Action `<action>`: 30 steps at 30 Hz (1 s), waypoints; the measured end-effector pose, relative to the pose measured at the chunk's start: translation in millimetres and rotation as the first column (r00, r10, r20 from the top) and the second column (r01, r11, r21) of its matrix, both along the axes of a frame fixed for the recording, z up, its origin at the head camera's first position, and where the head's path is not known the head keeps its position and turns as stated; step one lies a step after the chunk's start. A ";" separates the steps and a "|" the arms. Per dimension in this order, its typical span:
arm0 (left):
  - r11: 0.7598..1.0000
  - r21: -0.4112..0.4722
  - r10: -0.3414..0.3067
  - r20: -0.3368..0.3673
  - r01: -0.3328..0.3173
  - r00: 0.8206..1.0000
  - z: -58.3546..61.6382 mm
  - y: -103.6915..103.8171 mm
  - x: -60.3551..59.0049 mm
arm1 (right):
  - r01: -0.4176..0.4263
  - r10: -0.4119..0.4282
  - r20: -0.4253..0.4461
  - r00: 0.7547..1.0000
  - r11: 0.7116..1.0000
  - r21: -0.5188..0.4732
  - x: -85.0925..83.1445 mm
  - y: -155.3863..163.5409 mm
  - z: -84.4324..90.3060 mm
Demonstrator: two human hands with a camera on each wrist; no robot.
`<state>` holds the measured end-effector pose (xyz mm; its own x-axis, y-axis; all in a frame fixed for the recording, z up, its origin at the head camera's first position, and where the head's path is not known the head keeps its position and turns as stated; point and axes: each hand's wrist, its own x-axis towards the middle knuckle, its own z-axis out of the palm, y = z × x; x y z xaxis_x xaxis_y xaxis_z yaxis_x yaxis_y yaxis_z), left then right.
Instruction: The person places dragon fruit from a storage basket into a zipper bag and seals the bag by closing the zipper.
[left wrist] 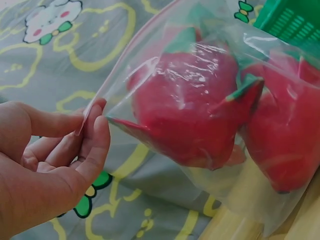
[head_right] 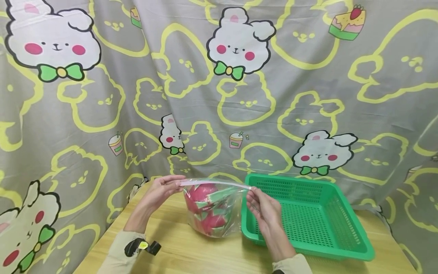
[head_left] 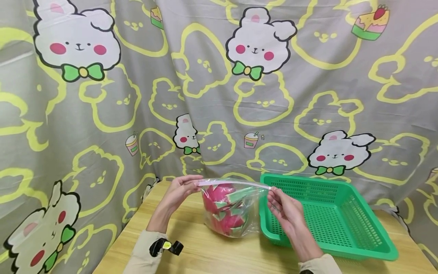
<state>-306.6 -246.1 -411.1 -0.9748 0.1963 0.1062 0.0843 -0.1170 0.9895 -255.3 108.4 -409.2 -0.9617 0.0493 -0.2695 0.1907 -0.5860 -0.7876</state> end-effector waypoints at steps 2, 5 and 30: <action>1.000 0.004 -0.008 0.005 0.008 1.000 -0.1 3.1 -7.1 | 0.003 -0.003 0.002 1.000 1.000 0.005 -6.5 2.2 -0.8; 1.000 0.006 -0.021 0.005 0.021 1.000 0.3 8.5 -17.3 | 0.012 -0.013 0.020 1.000 1.000 0.009 -16.0 5.5 -3.6; 0.999 0.020 0.036 0.069 -0.037 0.997 -10.5 27.6 -59.3 | 0.013 -0.011 0.130 0.991 1.000 -0.014 -73.7 -2.3 -12.1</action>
<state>-366.0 -218.5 -421.7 -0.9864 0.1586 0.0430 0.0213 -0.1360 0.9905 -329.0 106.1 -421.3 -0.9179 0.0557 -0.3928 0.2837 -0.5998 -0.7481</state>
